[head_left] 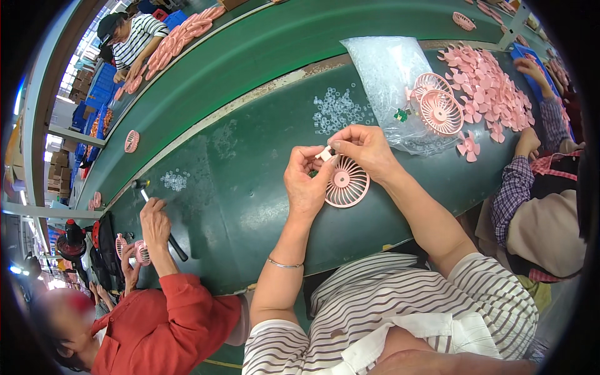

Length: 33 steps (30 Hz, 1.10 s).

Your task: The person repeatedly picks up fan guards, attaches small components to them by hand, and places the assembled parts onto the conveyor belt.

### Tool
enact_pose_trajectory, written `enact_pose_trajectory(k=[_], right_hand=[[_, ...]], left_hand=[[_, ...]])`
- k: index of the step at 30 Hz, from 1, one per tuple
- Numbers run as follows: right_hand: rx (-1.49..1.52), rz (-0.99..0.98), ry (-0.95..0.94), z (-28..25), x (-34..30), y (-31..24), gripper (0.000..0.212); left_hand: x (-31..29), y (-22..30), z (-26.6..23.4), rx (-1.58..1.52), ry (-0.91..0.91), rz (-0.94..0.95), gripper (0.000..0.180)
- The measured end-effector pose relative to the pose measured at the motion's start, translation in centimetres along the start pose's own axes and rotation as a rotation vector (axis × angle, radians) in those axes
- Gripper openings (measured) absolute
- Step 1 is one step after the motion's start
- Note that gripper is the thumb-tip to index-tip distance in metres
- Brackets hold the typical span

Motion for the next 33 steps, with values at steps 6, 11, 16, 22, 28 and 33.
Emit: enact_pose_trajectory(k=[6,11,16,22,28,33], right_hand=[[-0.085,-0.012,0.046,0.0,0.1,0.3,0.011],[-0.065,0.019,0.04,-0.1,0.1,0.2,0.011],[-0.094,0.005,0.021,0.0,0.0,0.3,0.01],[-0.263,-0.085,0.055,0.5,-0.3,0.1,0.011],[-0.734,-0.83,0.181,1.5,-1.1,-1.5,0.009],[0.012,-0.091,-0.068,0.9,-0.2,0.7,0.021]], left_hand=[[-0.1,-0.1,0.0,0.031,-0.004,0.038,0.023],[-0.1,0.1,0.1,0.07,0.001,0.062,0.023],[-0.1,-0.1,-0.1,0.078,0.008,0.038,0.023],[0.0,0.1,-0.2,0.109,0.057,0.009,0.022],[0.3,0.3,-0.4,0.026,0.078,0.024,0.033],[0.3,-1.0,-1.0,0.057,0.047,0.048,0.035]])
Point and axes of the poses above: each hand's wrist, its own x-axis towards the middle knuckle, its own z-axis out of the palm, y = z × x, the point moved 2 cm from there along x, towards the middle knuckle, and after that the axes turned 9 degrees about -x, right-handed, at the moved point
